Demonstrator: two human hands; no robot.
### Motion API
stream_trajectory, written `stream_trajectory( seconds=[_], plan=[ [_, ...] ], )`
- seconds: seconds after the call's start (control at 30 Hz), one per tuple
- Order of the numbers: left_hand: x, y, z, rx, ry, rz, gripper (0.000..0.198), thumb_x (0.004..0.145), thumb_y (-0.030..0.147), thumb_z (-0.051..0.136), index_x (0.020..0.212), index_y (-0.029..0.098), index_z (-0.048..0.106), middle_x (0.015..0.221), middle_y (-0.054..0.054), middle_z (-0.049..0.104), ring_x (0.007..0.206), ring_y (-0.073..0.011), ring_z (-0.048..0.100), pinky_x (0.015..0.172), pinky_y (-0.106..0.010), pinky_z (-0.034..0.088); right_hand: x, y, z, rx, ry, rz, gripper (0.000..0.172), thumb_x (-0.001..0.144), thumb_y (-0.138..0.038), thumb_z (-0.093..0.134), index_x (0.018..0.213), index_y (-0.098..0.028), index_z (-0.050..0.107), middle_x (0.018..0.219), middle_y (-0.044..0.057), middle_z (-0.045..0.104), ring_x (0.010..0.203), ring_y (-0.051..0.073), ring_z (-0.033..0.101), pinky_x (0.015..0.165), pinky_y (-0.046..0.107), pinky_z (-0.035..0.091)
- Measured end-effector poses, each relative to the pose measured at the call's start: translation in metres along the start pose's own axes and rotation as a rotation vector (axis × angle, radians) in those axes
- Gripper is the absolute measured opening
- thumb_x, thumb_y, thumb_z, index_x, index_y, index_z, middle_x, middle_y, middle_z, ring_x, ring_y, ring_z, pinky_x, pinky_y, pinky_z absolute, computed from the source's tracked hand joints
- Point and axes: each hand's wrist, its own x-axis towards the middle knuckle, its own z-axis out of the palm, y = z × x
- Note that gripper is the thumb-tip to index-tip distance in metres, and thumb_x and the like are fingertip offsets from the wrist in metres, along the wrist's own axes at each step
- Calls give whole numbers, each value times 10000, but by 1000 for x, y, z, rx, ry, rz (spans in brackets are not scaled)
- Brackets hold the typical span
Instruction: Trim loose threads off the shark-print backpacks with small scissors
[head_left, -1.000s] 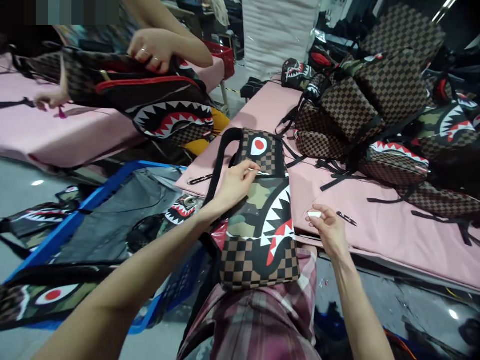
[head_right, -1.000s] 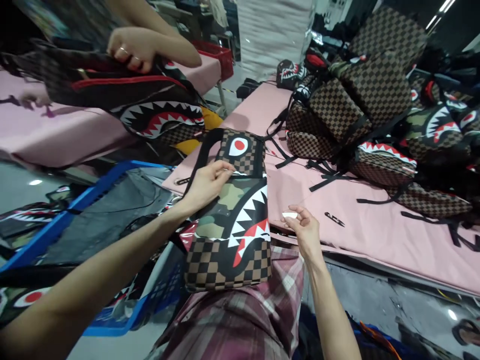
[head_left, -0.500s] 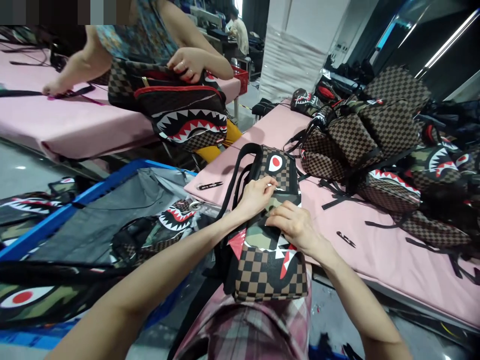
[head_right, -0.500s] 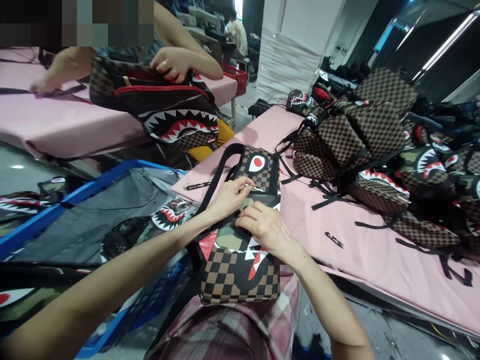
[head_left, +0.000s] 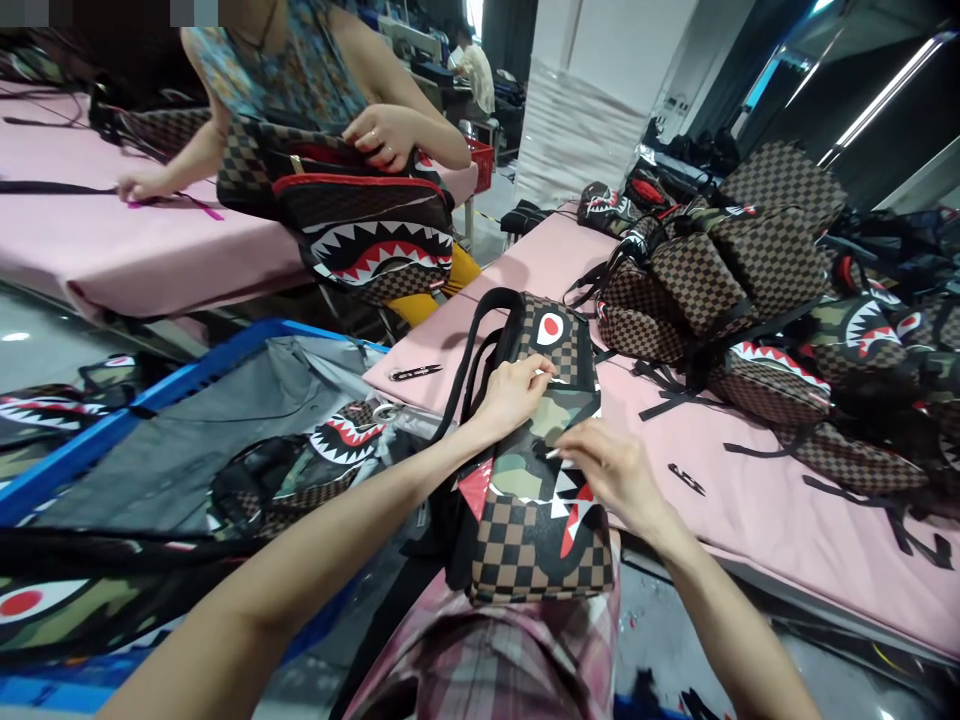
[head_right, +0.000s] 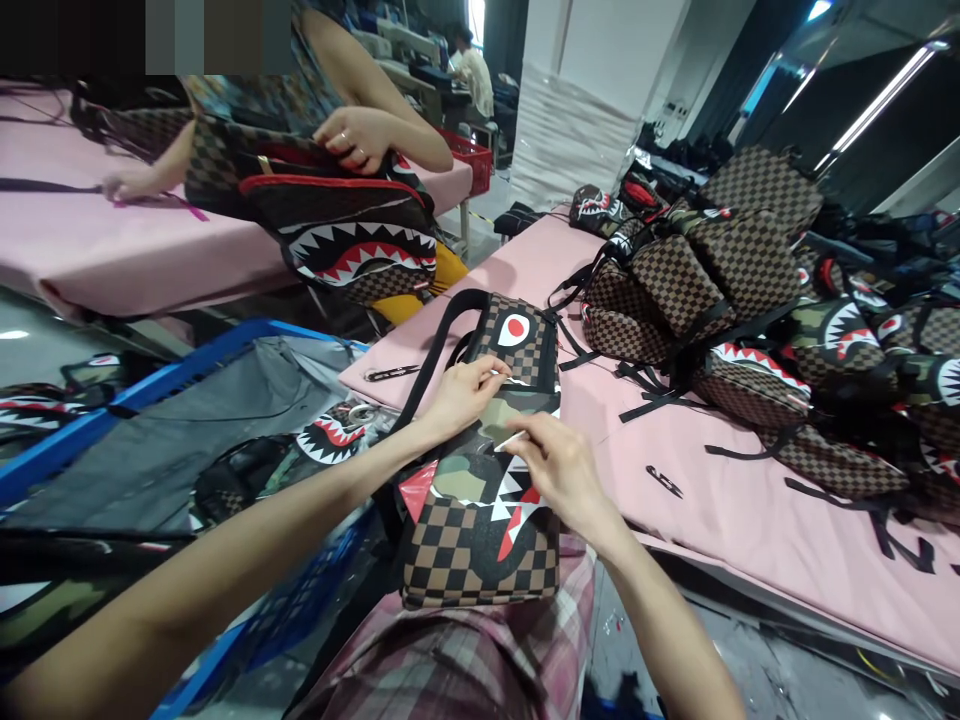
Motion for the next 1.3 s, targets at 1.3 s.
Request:
stream_trajectory(
  seconds=[1.3],
  plan=[
    [0, 3, 2, 19, -13, 6, 212, 809, 177, 450, 894, 194, 643, 608, 16, 609, 559, -133, 521, 589, -239, 351, -5, -7, 3, -576, 3, -43, 164, 896, -198, 478, 874, -212, 640, 688, 19, 604, 653, 131, 527, 547, 238, 316]
  ],
)
